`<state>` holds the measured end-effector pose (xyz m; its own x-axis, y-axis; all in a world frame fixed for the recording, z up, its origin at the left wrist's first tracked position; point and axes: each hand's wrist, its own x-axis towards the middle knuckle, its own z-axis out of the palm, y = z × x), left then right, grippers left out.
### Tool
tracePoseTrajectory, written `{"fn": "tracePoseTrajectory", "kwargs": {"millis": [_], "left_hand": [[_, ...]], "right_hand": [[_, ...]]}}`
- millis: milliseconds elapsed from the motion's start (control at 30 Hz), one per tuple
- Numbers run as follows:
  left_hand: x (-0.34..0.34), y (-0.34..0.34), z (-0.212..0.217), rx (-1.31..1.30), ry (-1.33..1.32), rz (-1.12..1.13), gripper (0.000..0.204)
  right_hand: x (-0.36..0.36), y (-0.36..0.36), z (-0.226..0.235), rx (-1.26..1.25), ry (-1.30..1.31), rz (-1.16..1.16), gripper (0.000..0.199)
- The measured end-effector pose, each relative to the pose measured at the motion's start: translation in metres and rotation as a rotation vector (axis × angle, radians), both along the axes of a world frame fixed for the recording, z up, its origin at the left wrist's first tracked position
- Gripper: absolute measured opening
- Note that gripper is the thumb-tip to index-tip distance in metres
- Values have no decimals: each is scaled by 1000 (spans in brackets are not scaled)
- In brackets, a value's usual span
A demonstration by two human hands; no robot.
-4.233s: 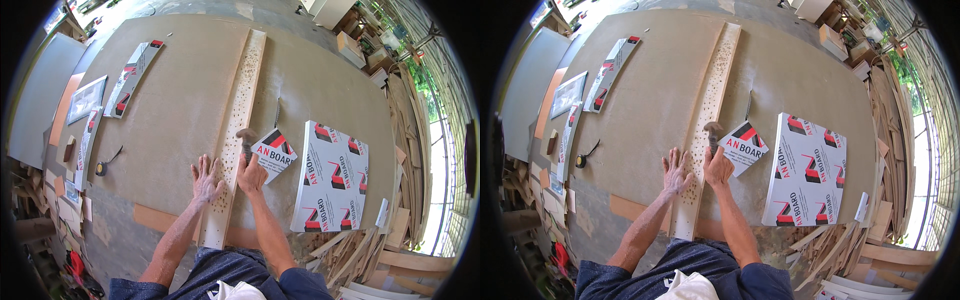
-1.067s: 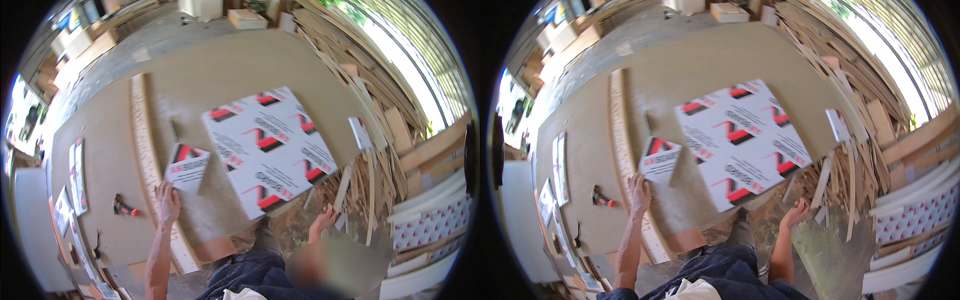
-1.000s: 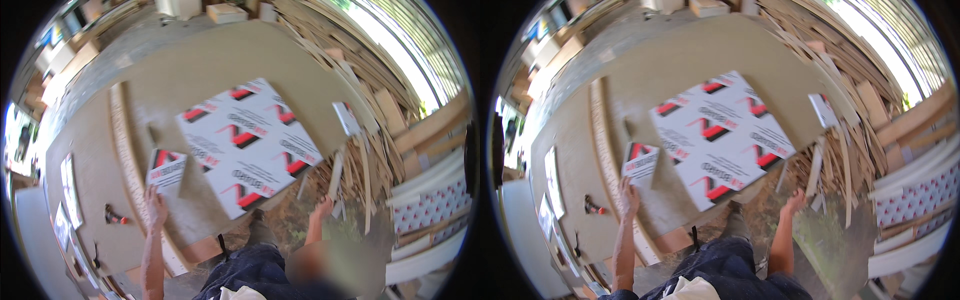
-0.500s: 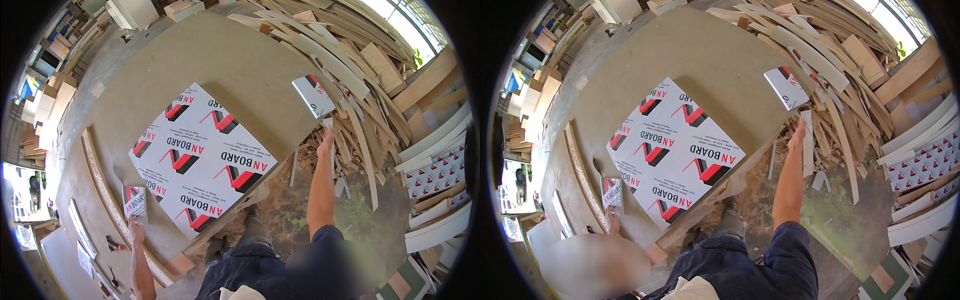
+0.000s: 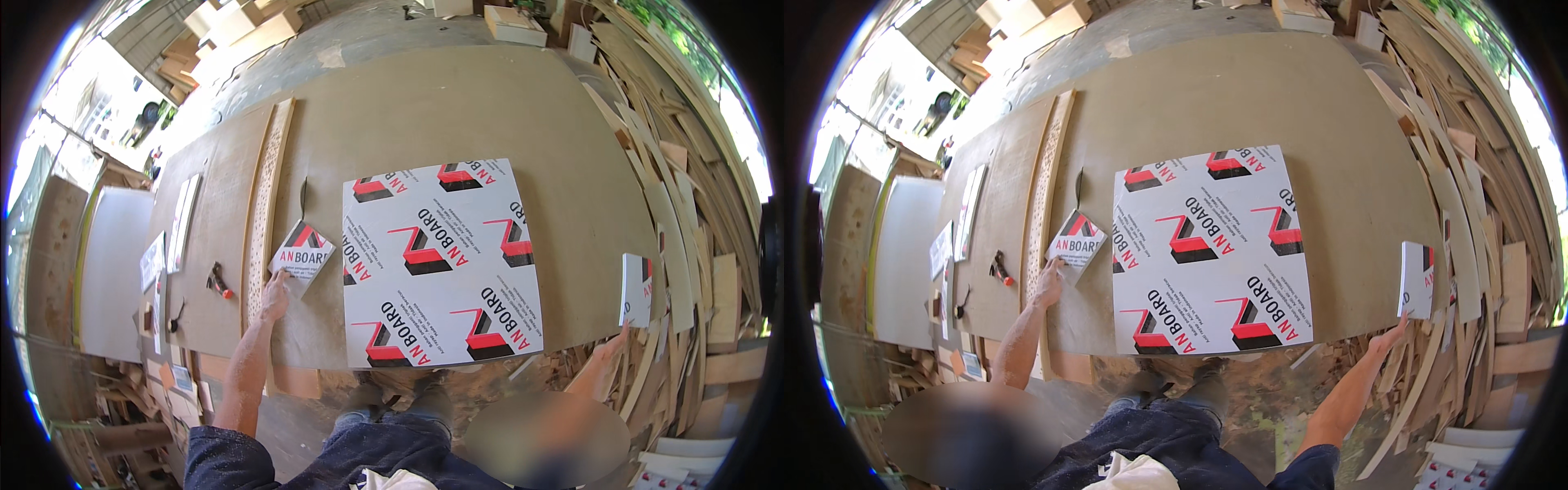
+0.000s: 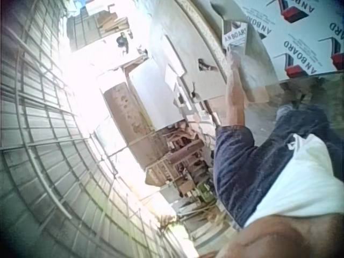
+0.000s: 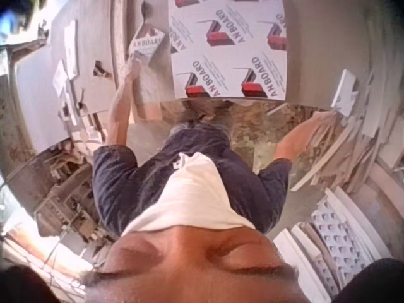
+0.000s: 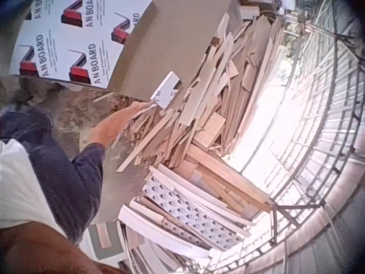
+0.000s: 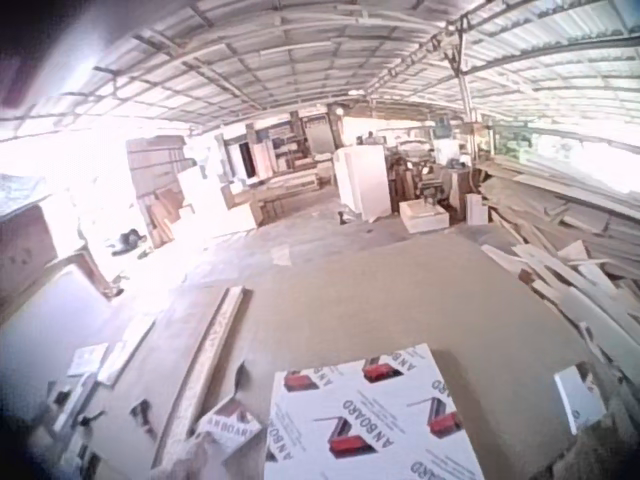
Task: The person assembles a small wooden box by hand. They pick up triangular board pieces, align them with a larger base board, and fit them together to form a box structure. The person handles the pieces individually, checking alignment and fit without using any tools.
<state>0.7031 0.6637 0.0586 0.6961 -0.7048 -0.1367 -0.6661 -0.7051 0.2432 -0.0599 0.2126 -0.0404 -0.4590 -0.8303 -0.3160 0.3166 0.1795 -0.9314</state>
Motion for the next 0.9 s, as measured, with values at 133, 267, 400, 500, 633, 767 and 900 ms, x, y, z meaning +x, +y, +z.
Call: {"fn": "tracePoseTrajectory", "kwargs": {"millis": [133,267,400,500,633,767,900], "left_hand": [[2,-10,13,-31,71,-57,48],[10,0,18,-54,25,-137,50],[17,6,25,-70,21,-220,52],[42,13,16,-109,7,-359,50],[59,10,16,-36,-36,-424,50],[71,13,12,-31,-18,-482,51],[80,24,-10,-11,-157,-530,50]], "right_hand": [[-12,-1,13,190,187,-184,59],[50,35,36,25,829,-374,38],[261,159,122,-513,679,193,25],[390,221,141,-869,733,853,18],[512,262,139,-941,1016,1391,41],[590,256,111,-1047,1410,1541,54],[631,247,94,-1024,1600,1583,66]]}}
